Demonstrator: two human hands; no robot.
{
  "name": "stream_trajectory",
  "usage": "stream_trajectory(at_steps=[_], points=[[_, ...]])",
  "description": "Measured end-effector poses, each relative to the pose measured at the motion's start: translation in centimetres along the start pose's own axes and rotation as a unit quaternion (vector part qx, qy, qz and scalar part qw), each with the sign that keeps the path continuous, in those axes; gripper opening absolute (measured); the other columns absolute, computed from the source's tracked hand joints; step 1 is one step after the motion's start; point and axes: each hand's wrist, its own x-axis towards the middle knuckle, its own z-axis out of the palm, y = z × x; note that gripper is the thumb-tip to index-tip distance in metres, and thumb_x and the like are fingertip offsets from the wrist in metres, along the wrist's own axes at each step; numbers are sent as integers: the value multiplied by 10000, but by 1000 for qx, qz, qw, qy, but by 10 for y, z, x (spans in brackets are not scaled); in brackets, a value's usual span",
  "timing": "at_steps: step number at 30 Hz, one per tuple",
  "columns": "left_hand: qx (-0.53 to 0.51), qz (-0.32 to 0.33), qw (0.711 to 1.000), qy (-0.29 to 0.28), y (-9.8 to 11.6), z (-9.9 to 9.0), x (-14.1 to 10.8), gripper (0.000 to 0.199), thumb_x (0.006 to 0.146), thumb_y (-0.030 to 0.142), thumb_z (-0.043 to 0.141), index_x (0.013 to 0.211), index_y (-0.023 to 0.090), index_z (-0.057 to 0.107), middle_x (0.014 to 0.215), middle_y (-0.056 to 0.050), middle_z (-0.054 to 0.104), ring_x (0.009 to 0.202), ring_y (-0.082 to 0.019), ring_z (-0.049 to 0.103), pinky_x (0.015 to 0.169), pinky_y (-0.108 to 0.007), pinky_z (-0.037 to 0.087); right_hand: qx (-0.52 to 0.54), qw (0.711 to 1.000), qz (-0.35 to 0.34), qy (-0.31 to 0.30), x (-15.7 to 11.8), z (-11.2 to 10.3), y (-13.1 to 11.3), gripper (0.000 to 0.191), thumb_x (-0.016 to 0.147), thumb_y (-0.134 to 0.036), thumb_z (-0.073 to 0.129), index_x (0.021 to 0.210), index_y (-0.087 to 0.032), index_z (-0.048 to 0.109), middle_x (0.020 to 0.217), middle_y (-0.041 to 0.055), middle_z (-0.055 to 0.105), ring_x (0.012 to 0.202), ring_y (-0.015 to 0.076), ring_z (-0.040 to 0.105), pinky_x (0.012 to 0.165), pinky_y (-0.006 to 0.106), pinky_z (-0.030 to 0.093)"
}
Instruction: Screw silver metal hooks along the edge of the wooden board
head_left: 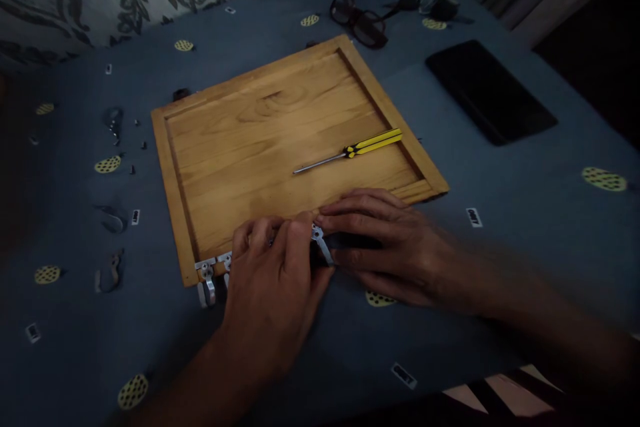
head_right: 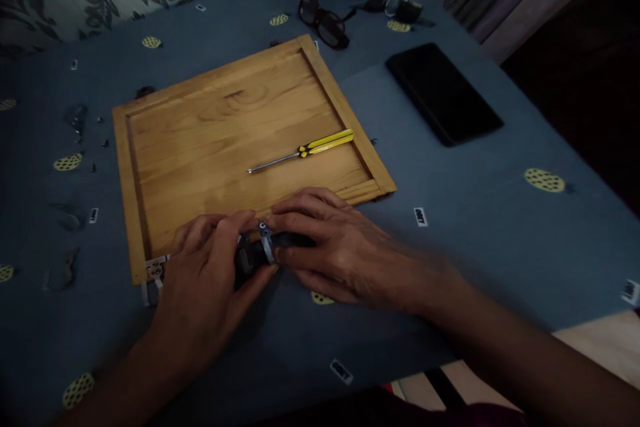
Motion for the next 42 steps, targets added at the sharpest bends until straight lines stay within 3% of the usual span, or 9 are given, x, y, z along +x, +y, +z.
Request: stream_trajectory(at_steps=[8, 16, 25, 29, 34, 37, 42], points=[[-5, 3, 1000, -5, -2, 0, -2, 382, 911, 232, 616, 1255, 194, 453, 1062, -79, 699, 978, -269, 587, 887, -439, 463, -5, 1000, 0, 8, 0, 1, 0, 135, 960, -220, 591, 1049, -177, 683, 1294, 120, 659, 1301, 259, 529, 1045, 499, 467], [-8, 15, 1000, -16, -4, -3, -4, 399, 908, 271, 657, 1247, 172, 470, 1087, -87, 681, 1003, -273, 570, 899, -435, 449, 9, 1000, 9, 4, 1, 0, 0, 139, 959, -239, 606, 1032, -182, 709, 1292, 117, 665, 1259, 264, 557, 1029, 495, 478], [-26, 11, 1000, -9, -5, -28, -6, 288, 951, 326, 627, 1191, 204, 524, 1102, -67, 688, 1045, -266, 588, 919, -431, 464, -2, 999, -29, 27, 0, 6, 5, 180, 938, -231, 610, 1080, -195, 713, 1288, 123, 665, 1221, 269, 582, 972, 487, 516], [-19, -18, 999, 45, -41, -37, -12, 197, 990, 252, 545, 1176, 192, 569, 1130, -65, 701, 1086, -242, 598, 933, -398, 476, -25, 997, -48, 61, 5, 7, 7, 172, 934, -230, 595, 1023, -196, 739, 1217, 123, 706, 1183, 276, 617, 913, 483, 563], [48, -183, 975, 120, -128, -50, -24, 216, 952, 179, 453, 1080, 204, 626, 1089, -71, 708, 1078, -248, 611, 949, -407, 488, -70, 992, -75, 67, 13, 1, 2, 200, 959, -250, 575, 989, -207, 767, 1147, 150, 728, 1134, 265, 660, 837, 436, 616], [77, -238, 956, 155, -170, -59, -37, 276, 909, 124, 411, 1058, 171, 639, 1094, -119, 710, 1086, -288, 602, 980, -457, 471, -93, 990, -79, 69, 16, -1, -1, 216, 963, -244, 563, 1011, -239, 774, 1109, 139, 737, 1095, 256, 689, 795, 408, 639], [96, -283, 940, 161, -195, -64, -53, 339, 888, 79, 381, 1076, 158, 652, 1087, -116, 726, 1049, -266, 630, 964, -418, 488, -97, 990, -87, 61, 7, 6, 11, 229, 938, -272, 608, 1104, -298, 763, 1180, 119, 722, 1115, 262, 691, 819, 416, 644]])
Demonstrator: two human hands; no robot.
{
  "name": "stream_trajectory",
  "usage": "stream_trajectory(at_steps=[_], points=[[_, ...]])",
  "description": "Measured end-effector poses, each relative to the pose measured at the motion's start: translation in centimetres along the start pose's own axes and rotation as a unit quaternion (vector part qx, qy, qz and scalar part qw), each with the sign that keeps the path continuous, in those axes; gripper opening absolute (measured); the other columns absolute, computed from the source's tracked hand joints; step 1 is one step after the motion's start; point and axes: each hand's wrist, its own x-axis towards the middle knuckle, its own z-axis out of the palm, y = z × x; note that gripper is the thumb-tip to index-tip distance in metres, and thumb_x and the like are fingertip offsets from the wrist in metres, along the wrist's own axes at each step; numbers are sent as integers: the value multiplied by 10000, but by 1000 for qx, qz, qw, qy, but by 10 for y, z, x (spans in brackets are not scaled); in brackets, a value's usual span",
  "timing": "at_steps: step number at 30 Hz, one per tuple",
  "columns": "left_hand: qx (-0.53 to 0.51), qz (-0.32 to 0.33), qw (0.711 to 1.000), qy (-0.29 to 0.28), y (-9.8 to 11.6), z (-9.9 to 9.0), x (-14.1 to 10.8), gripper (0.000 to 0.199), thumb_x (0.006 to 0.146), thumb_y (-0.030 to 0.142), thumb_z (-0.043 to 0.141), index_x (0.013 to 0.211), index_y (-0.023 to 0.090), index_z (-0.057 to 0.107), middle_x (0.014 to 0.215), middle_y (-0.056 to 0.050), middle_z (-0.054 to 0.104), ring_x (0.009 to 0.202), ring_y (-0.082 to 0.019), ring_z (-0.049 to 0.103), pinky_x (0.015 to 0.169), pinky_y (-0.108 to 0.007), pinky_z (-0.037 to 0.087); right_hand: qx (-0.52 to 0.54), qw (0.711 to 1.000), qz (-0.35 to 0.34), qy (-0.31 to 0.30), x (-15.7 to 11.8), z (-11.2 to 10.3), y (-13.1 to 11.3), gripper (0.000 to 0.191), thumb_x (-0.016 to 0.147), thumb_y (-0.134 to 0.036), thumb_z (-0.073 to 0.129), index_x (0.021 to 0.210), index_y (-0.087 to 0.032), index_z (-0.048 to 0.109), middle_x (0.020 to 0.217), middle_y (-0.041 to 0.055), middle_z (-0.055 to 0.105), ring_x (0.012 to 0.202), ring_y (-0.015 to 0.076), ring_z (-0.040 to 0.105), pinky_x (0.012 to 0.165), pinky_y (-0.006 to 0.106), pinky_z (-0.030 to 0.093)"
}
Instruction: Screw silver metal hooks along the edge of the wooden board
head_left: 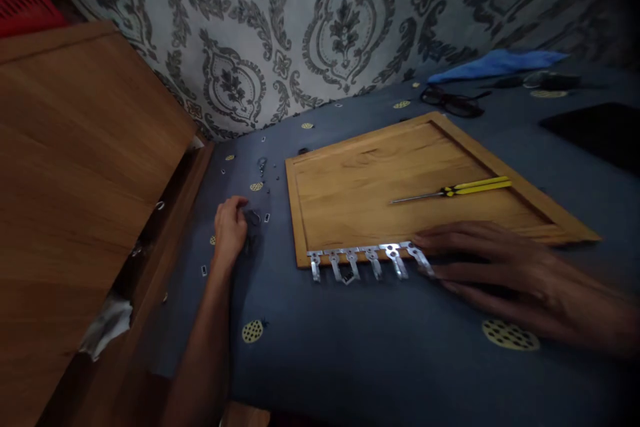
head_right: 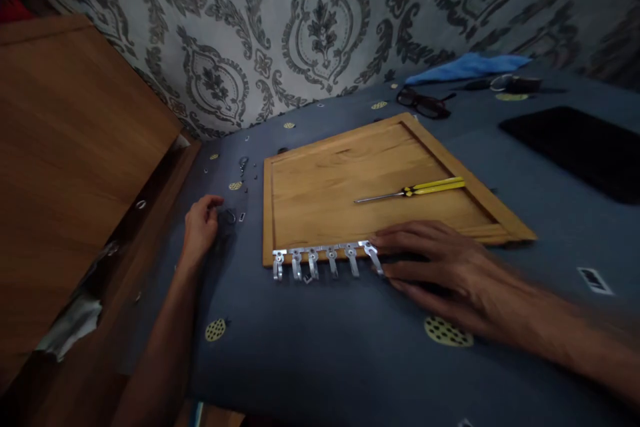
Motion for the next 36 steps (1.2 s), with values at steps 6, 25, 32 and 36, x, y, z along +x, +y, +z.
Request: stream_trajectory(at_steps=[6, 25, 32, 36], points=[[39, 31, 999, -15, 17, 5, 9, 278, 946, 146, 431, 1101, 198, 656, 1150, -77, 709, 1109, -252, 605, 989, -392, 472, -3, 1000, 7, 17, -13, 12, 8, 287, 922, -304, 625, 1182, -339, 740, 1279, 109, 689, 1172, 272, 670, 843, 432, 654], [261, 99, 951, -136, 35, 13, 35, 340, 969, 376, 628, 1236, 165, 620, 1259, -98, 645, 1115, -240, 648, 958, -476, 555, 58, 997, 43, -25, -7, 4, 2, 252, 946, -258, 614, 1152, -237, 757, 1271, 121, 696, 1233, 247, 643, 967, 471, 586], [323, 155, 917, -173, 37, 15, 42, 360, 968, 374, 631, 1263, 169, 605, 1273, -101, 635, 1098, -237, 652, 928, -460, 571, 70, 996, 51, -11, -5, 3, 1, 225, 939, -278, 617, 1098, -259, 775, 1246, 102, 712, 1188, 269, 669, 941, 463, 602], [347, 211, 890, -207, 40, 12, 49, 372, 965, 374, 635, 1270, 166, 601, 1281, -105, 630, 1106, -241, 649, 931, -463, 570, 68, 995, 58, -34, 0, -3, -4, 234, 945, -292, 604, 1100, -258, 777, 1229, 111, 720, 1159, 279, 682, 926, 479, 607]])
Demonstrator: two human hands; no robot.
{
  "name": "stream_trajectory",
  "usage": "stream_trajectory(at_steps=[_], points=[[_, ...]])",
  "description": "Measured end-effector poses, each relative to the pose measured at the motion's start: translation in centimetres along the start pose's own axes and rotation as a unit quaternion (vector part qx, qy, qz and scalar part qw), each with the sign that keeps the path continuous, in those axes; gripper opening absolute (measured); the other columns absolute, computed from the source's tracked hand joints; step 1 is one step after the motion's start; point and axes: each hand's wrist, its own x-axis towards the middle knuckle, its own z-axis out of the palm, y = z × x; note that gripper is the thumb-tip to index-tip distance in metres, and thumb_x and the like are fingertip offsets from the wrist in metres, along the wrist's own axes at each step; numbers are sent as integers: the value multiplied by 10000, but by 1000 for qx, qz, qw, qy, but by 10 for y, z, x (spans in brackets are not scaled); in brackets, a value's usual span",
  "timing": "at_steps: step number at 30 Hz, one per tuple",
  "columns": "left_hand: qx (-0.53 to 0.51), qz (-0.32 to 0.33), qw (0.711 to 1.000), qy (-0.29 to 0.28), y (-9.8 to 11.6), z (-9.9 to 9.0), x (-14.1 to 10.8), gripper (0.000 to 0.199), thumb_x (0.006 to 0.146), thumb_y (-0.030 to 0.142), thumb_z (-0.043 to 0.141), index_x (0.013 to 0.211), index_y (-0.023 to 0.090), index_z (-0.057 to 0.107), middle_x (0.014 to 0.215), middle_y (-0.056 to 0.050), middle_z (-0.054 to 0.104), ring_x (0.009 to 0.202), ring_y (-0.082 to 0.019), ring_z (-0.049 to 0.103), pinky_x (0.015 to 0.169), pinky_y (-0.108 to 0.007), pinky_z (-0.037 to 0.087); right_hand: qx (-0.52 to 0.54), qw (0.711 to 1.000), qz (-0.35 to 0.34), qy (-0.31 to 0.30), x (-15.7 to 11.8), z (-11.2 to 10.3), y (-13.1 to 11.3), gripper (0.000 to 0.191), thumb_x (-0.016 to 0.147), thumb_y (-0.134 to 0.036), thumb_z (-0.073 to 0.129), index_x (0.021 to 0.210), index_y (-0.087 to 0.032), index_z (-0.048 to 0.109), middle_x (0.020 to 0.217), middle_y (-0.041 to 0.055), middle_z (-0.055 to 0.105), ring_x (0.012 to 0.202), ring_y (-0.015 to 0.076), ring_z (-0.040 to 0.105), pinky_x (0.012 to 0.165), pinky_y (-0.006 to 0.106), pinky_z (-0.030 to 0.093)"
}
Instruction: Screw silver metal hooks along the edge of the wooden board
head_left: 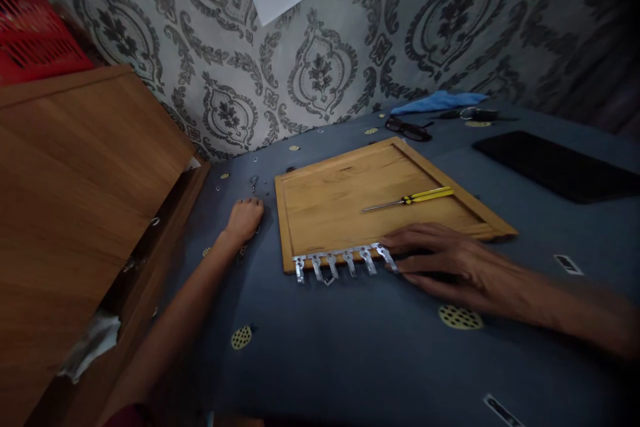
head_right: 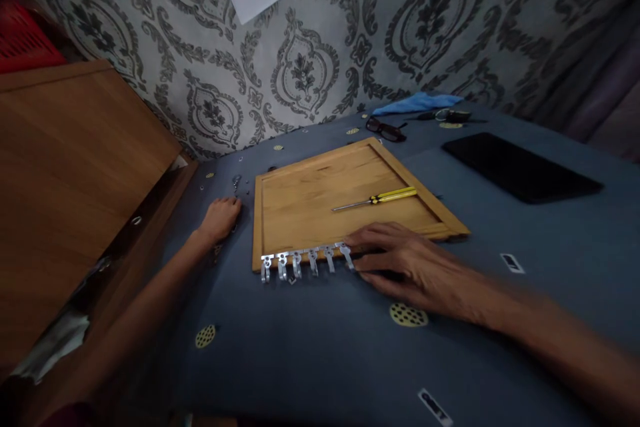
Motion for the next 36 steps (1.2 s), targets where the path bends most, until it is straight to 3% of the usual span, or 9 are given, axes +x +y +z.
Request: stream_trajectory(at_steps=[7, 15, 36], points=[[36, 71, 996, -50, -7, -8, 16, 375, 963, 374, 638, 1269, 159, 601, 1271, -107, 634, 1092, -238, 655, 922, -457, 574, -11, 1000, -18, 5, 0, -1, -2, 234, 960, -274, 578, 1085, -237, 772, 1225, 119, 718, 1155, 271, 682, 910, 453, 615], [19, 79, 994, -75, -17, -13, 27, 367, 967, 376, 633, 1268, 169, 601, 1266, -100, 636, 1086, -235, 656, 916, -455, 576, 0, 999, -21, 23, 3, -1, -4, 235, 965, -300, 568, 1051, -226, 774, 1221, 116, 723, 1138, 284, 687, 898, 456, 612], [-160, 60, 985, 0, -32, 11, 43, 362, 968, 375, 631, 1263, 168, 604, 1271, -101, 635, 1090, -235, 654, 921, -457, 574, -26, 999, -30, 14, 1, -3, -4, 237, 966, -287, 561, 1060, -217, 767, 1212, 115, 725, 1154, 284, 680, 914, 466, 600]])
